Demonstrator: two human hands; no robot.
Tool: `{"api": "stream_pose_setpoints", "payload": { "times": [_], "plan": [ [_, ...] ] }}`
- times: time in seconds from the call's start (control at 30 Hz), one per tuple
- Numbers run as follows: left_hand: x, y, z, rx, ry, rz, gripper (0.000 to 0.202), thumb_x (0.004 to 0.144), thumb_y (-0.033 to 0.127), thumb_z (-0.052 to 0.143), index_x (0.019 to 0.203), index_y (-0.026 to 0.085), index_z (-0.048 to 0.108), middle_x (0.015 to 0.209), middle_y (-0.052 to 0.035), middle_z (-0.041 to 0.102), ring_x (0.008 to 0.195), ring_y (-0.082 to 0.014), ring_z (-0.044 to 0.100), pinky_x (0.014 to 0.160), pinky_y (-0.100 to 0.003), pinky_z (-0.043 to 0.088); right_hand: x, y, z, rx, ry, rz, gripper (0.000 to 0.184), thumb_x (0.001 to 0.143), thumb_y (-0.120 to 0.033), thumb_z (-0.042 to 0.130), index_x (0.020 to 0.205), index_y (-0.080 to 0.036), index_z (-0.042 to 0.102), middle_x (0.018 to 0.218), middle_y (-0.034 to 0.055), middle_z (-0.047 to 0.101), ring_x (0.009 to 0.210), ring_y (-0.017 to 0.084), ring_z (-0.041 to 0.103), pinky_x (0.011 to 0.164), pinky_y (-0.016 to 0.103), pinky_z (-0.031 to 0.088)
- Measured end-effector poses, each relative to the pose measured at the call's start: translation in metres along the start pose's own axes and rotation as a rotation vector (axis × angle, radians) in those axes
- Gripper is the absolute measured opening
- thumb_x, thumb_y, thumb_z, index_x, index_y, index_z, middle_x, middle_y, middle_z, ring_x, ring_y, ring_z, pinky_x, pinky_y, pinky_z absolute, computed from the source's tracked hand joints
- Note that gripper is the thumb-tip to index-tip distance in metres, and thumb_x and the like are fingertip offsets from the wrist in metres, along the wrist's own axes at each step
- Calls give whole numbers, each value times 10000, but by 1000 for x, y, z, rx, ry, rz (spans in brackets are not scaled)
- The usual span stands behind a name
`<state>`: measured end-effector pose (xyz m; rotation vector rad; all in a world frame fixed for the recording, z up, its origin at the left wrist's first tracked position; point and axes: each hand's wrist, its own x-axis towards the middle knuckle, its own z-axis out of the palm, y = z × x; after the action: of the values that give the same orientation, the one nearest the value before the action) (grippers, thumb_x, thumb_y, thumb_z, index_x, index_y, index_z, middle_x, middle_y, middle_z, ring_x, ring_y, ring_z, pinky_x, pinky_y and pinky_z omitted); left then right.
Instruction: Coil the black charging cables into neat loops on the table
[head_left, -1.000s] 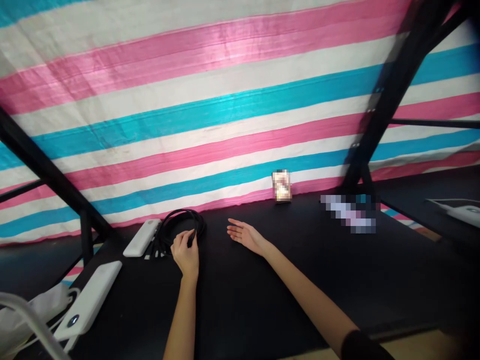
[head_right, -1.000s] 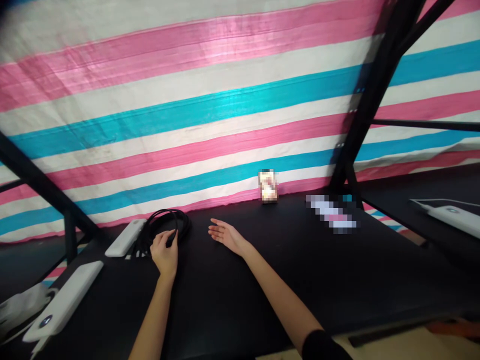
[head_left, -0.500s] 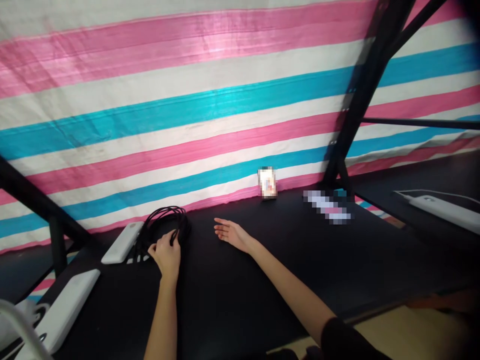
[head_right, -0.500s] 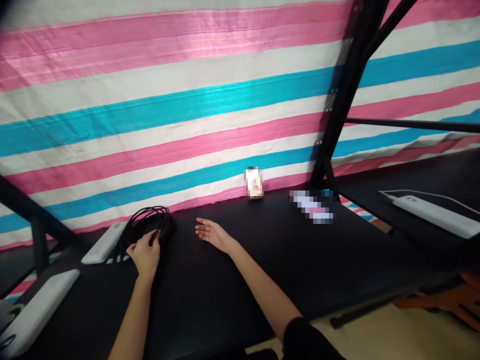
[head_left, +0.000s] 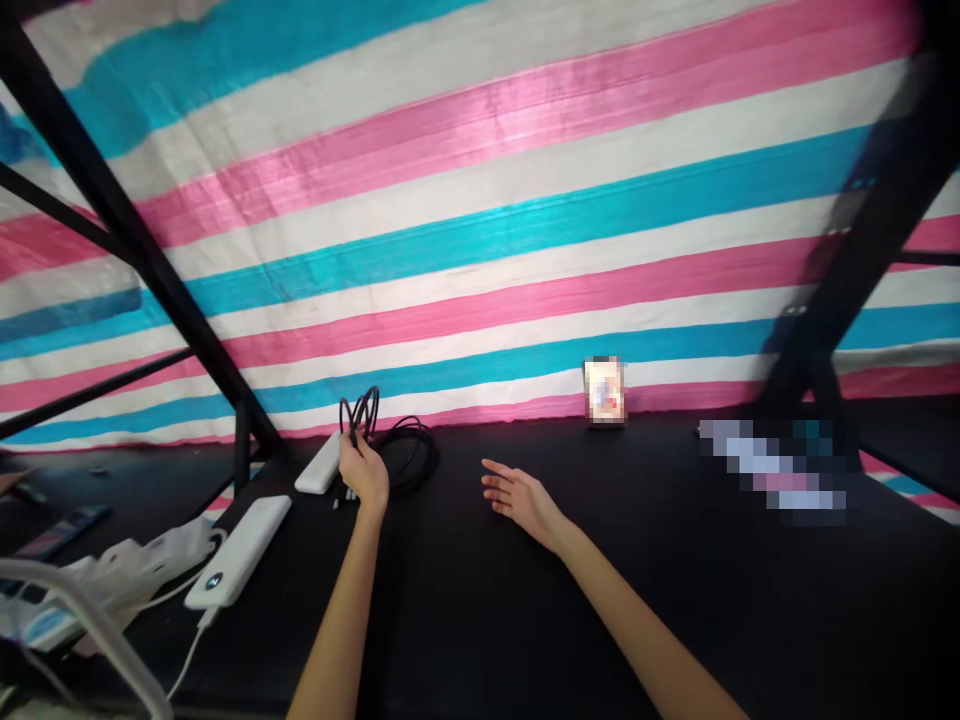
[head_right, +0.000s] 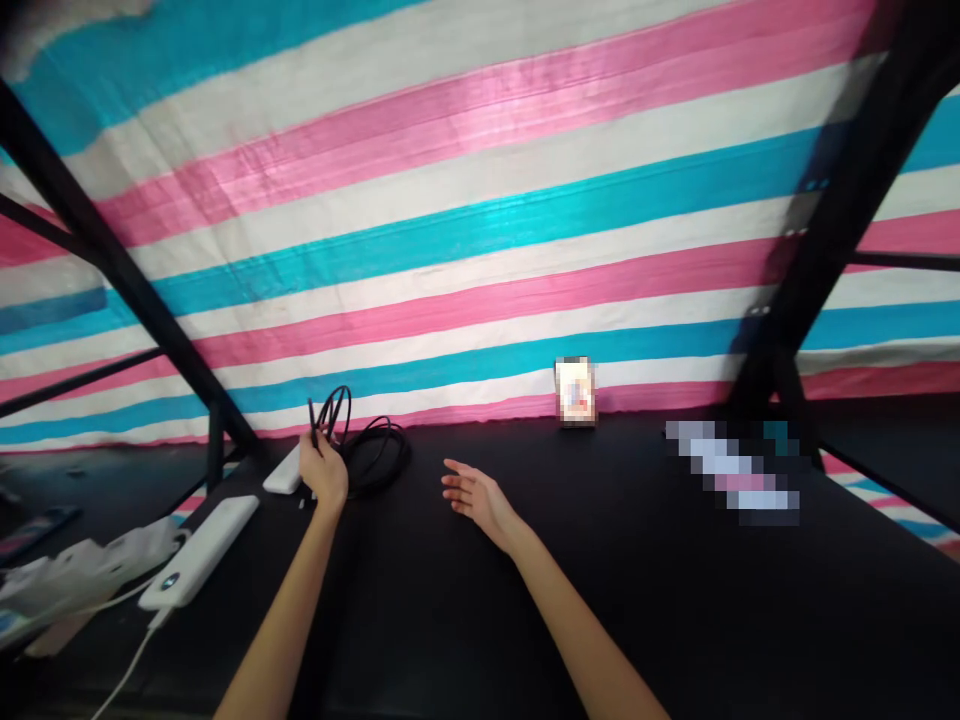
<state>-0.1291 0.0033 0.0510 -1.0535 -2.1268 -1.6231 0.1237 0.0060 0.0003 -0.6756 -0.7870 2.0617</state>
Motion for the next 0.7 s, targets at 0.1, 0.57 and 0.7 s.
{"api": "stream_pose_setpoints", "payload": {
  "times": [0.1,0.57,0.7],
  "plan": [
    [24,4,-9,-19,-11,-8,411,935,334,201,1122,126,502,934,-146,651,863,-243,622,747,-360,436,-3,3,4,-65,-63,11,323,760,-266,567,1056,-187,668,885,41,668,749,147,608,667,253,426],
    [-3,-18,-2,-121,-992,337,221,715,397,631,723,193,715,813,-42,715,793,-207,632,763,-318,479,-9,1,10,-86,-34,36,326,725,-260,592,1034,-195,675,872,38,668,714,145,593,643,257,417],
    [10,-9,-8,-156,-1045,302,303,805,419,515,869,212,726,914,-38,731,884,-214,643,819,-324,477,-11,-1,9,-76,-29,51,332,723,-264,588,1038,-202,671,883,36,664,719,146,591,640,247,424]
  ]
}}
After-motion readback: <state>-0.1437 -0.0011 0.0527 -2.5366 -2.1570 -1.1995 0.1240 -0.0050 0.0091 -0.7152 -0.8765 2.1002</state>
